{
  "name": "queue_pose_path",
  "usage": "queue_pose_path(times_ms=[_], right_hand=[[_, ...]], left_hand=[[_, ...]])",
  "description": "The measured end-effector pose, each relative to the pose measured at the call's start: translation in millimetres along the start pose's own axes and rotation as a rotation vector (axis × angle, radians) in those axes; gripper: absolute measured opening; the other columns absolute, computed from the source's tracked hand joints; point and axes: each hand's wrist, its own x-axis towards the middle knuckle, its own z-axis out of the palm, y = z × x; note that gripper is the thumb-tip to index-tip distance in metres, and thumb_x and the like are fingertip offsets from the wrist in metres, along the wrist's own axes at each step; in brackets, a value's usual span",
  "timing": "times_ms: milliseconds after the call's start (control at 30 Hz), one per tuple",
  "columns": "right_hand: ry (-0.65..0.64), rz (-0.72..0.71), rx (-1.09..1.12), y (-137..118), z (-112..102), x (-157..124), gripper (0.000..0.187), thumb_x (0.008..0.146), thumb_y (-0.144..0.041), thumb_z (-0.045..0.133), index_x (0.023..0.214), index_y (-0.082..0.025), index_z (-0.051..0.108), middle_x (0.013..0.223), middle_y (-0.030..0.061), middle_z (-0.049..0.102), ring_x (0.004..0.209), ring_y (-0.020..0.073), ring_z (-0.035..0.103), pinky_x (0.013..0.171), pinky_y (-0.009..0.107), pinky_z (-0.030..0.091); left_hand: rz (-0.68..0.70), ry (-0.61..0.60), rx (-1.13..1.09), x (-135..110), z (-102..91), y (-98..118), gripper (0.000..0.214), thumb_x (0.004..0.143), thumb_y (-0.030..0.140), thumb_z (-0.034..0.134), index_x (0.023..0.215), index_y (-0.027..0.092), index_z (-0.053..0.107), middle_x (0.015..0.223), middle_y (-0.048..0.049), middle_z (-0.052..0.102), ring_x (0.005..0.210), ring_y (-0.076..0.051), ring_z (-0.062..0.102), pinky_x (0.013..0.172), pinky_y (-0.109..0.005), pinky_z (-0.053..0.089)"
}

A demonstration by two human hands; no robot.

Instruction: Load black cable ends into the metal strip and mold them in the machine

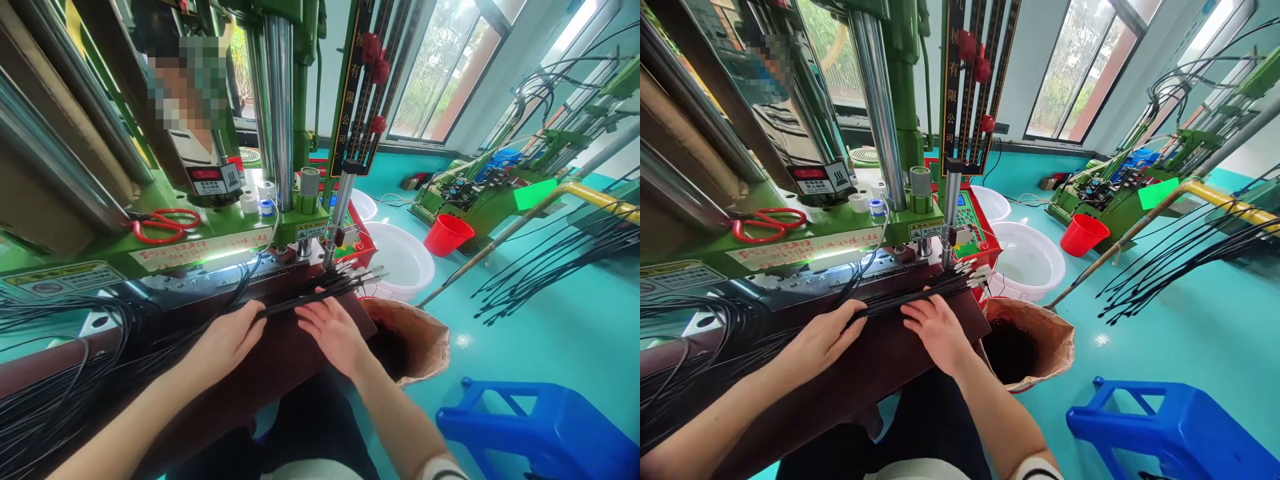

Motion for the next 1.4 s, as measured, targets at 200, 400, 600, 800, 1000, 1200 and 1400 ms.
queue_pose_path(times_ms=[200, 400, 600, 800, 1000, 1200, 1400], right_hand=[[-0.017, -0.025, 0.025, -24, 16, 21, 0.025, 0.082, -0.037, 0.052, 0.097, -0.021, 0.062, 0.09, 0.0049, 0.068, 0.088, 0.0213, 0.063, 0.093, 0.046, 0.039], [-0.443, 0.307, -0.173, -3, 27, -5, 0.03, 0.08, -0.038, 0.055, 0.097, -0.016, 0.066, 0.096, 0.0091, 0.068, 0.098, 0.0231, 0.06, 0.095, 0.043, 0.036], [-0.351, 0.346, -0.227, 20, 26, -14, 0.032, 0.078, -0.037, 0.057, 0.106, -0.022, 0.063, 0.114, 0.0057, 0.061, 0.109, 0.0214, 0.053, 0.097, 0.04, 0.036], [-0.085, 0.169, -0.111, -9, 7, 17, 0.039, 0.082, -0.031, 0.052, 0.12, -0.023, 0.049, 0.107, 0.0072, 0.064, 0.099, 0.0219, 0.06, 0.095, 0.045, 0.037], [-0.054, -0.008, -0.382, -27, -1, 30, 0.032, 0.086, -0.036, 0.048, 0.114, -0.023, 0.056, 0.119, 0.006, 0.058, 0.105, 0.0226, 0.057, 0.098, 0.046, 0.034], [-0.193, 0.104, -0.667, -20, -8, 17, 0.038, 0.089, -0.041, 0.04, 0.115, -0.02, 0.056, 0.107, 0.0071, 0.064, 0.099, 0.0211, 0.06, 0.087, 0.04, 0.046], [-0.343, 0.075, -0.898, -13, -10, -1, 0.04, 0.09, -0.035, 0.036, 0.128, -0.021, 0.044, 0.119, 0.0071, 0.058, 0.111, 0.0189, 0.053, 0.092, 0.037, 0.043]], left_hand=[[0.061, -0.169, -0.077, -44, 17.7, 5, 0.028, 0.087, 0.032, 0.028, 0.094, 0.021, 0.053, 0.079, -0.0054, 0.063, 0.074, -0.019, 0.06, 0.068, -0.028, 0.042], [-0.026, -0.524, -0.428, -79, 12.9, 23, 0.018, 0.068, 0.038, 0.057, 0.072, 0.021, 0.059, 0.064, -0.0016, 0.06, 0.063, -0.017, 0.056, 0.056, -0.024, 0.041], [-0.445, -0.353, -1.423, -47, 44.2, 69, 0.03, 0.074, 0.046, 0.053, 0.075, 0.016, 0.05, 0.052, 0.0029, 0.051, 0.04, -0.007, 0.042, 0.042, -0.02, 0.034], [-0.481, -0.278, -1.52, -27, 63.5, 75, 0.033, 0.08, 0.048, 0.046, 0.077, 0.016, 0.048, 0.041, 0.0057, 0.046, 0.028, -0.003, 0.026, 0.032, -0.017, 0.016], [-0.441, -0.292, -1.434, -18, 64.5, 75, 0.033, 0.08, 0.046, 0.047, 0.077, 0.013, 0.051, 0.05, 0.0029, 0.052, 0.03, -0.003, 0.034, 0.033, -0.018, 0.019], [-0.471, -0.159, -1.445, -7, 68.4, 82, 0.029, 0.078, 0.043, 0.051, 0.077, 0.014, 0.05, 0.05, 0.0073, 0.041, 0.032, -0.003, 0.034, 0.034, -0.018, 0.023], [-0.528, -0.22, -1.522, -3, 78.8, 87, 0.036, 0.074, 0.051, 0.053, 0.071, 0.016, 0.048, 0.052, 0.0043, 0.046, 0.037, -0.007, 0.041, 0.035, -0.02, 0.033]])
